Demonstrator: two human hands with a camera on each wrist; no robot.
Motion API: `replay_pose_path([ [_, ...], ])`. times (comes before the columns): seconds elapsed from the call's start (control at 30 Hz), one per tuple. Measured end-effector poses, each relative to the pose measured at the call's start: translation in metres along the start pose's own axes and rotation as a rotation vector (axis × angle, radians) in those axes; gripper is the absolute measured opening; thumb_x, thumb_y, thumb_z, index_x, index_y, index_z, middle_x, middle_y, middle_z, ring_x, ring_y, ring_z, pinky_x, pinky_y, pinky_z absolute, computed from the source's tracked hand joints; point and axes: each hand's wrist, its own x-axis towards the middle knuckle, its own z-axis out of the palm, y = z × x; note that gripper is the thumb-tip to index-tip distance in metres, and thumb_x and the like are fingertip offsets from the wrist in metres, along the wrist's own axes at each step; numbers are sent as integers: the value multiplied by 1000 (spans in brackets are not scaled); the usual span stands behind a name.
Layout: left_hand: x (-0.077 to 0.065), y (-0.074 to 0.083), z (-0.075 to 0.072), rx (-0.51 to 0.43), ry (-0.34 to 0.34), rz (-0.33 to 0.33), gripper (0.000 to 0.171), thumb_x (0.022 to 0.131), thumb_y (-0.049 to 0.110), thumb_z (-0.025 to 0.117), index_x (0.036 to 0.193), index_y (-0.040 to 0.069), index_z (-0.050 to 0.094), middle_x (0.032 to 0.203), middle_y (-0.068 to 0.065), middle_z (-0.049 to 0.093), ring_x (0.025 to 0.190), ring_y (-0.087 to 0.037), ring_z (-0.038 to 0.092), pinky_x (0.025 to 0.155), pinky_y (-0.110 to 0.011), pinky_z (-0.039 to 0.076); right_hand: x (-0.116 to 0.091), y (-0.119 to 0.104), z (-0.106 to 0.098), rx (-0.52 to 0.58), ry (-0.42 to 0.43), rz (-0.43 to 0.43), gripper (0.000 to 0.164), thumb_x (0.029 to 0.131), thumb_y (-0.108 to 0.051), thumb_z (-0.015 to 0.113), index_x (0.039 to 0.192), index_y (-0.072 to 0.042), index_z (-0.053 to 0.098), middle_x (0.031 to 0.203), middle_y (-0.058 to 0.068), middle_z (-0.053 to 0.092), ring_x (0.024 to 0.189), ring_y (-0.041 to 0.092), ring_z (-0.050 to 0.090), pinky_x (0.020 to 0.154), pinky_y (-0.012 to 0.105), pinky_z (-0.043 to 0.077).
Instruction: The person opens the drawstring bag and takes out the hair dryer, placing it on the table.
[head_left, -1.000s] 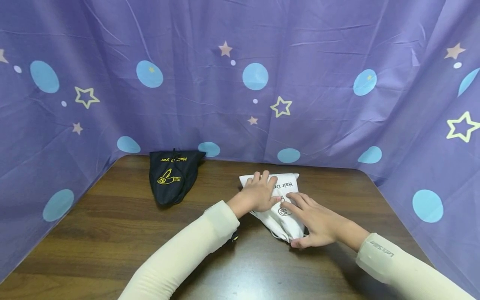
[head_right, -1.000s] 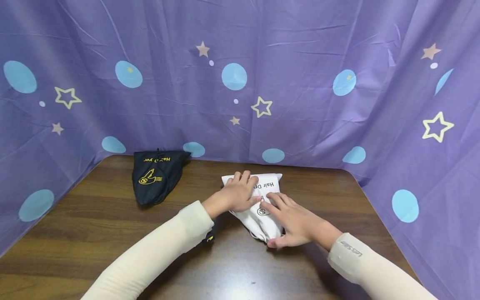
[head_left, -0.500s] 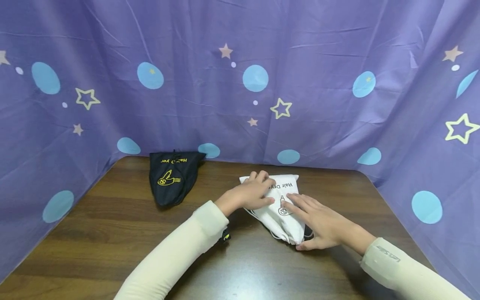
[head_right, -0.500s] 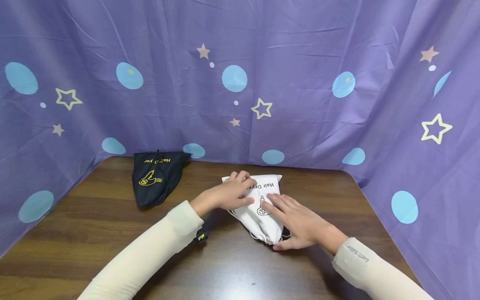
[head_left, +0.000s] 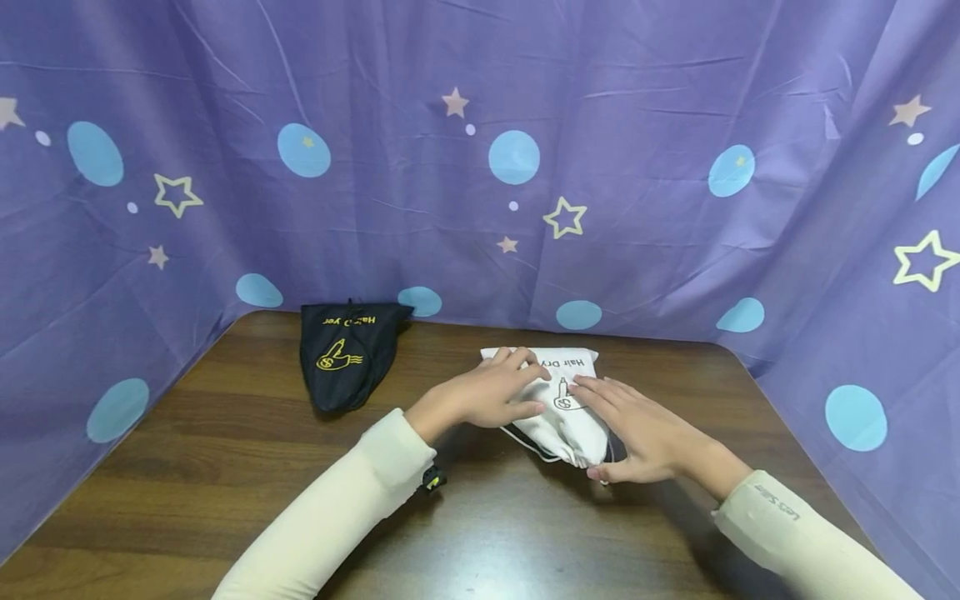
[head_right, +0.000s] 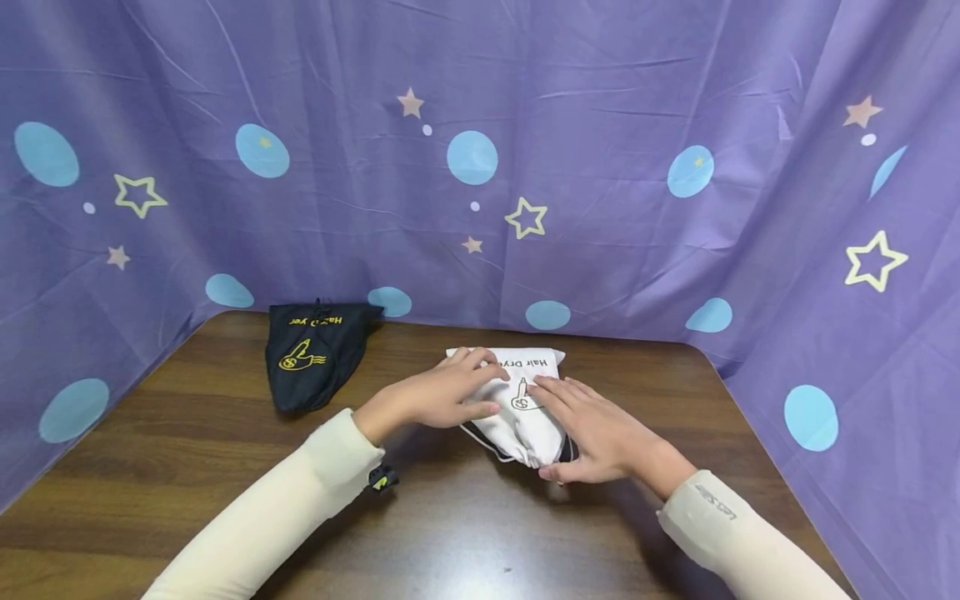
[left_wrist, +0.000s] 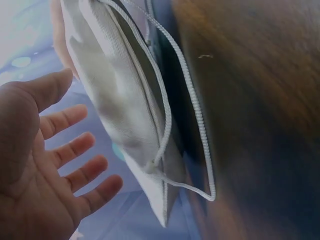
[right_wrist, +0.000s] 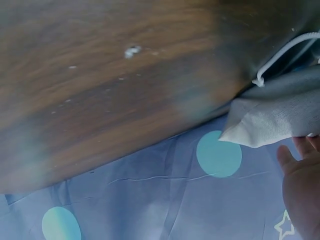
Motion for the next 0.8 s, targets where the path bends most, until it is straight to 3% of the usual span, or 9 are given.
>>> replay_pose_path([
  [0.2, -7, 5, -8, -25, 64, 64, 42, 93, 47, 51, 128, 23, 50, 126, 6, 43, 115, -15, 38, 96, -37, 38, 6, 3, -6, 40, 0, 26, 102, 76, -70, 57, 150, -10, 22, 152, 9, 28, 138, 28, 29, 110, 48, 21],
  [0.53, -7, 21, -17, -134, 157, 274, 22, 89, 30, 65, 106, 18, 60, 104, 8, 57, 96, -5, 49, 87, -21, 39, 19, 15, -14, 106, 95, 10, 82, 83, -48, 61, 147, -7, 31, 147, 10, 39, 132, 27, 38, 104, 51, 31],
  [0.7, -2, 25, -15, -117, 205, 290, 30, 88, 33, 66, 111, 18, 57, 106, 8, 55, 97, -5, 49, 87, -19, 39, 25, 20, -16, 131, 110, 33, 77, 85, -47, 60, 146, -9, 34, 145, 7, 42, 130, 27, 40, 102, 51, 32],
  [0.8, 1, 27, -12, -98, 267, 293, 32, 86, 35, 68, 111, 18, 57, 106, 10, 54, 98, -3, 47, 88, -19, 38, 29, 22, -17, 164, 130, 39, 72, 86, -45, 59, 144, -9, 37, 142, 6, 45, 128, 26, 43, 102, 49, 34],
])
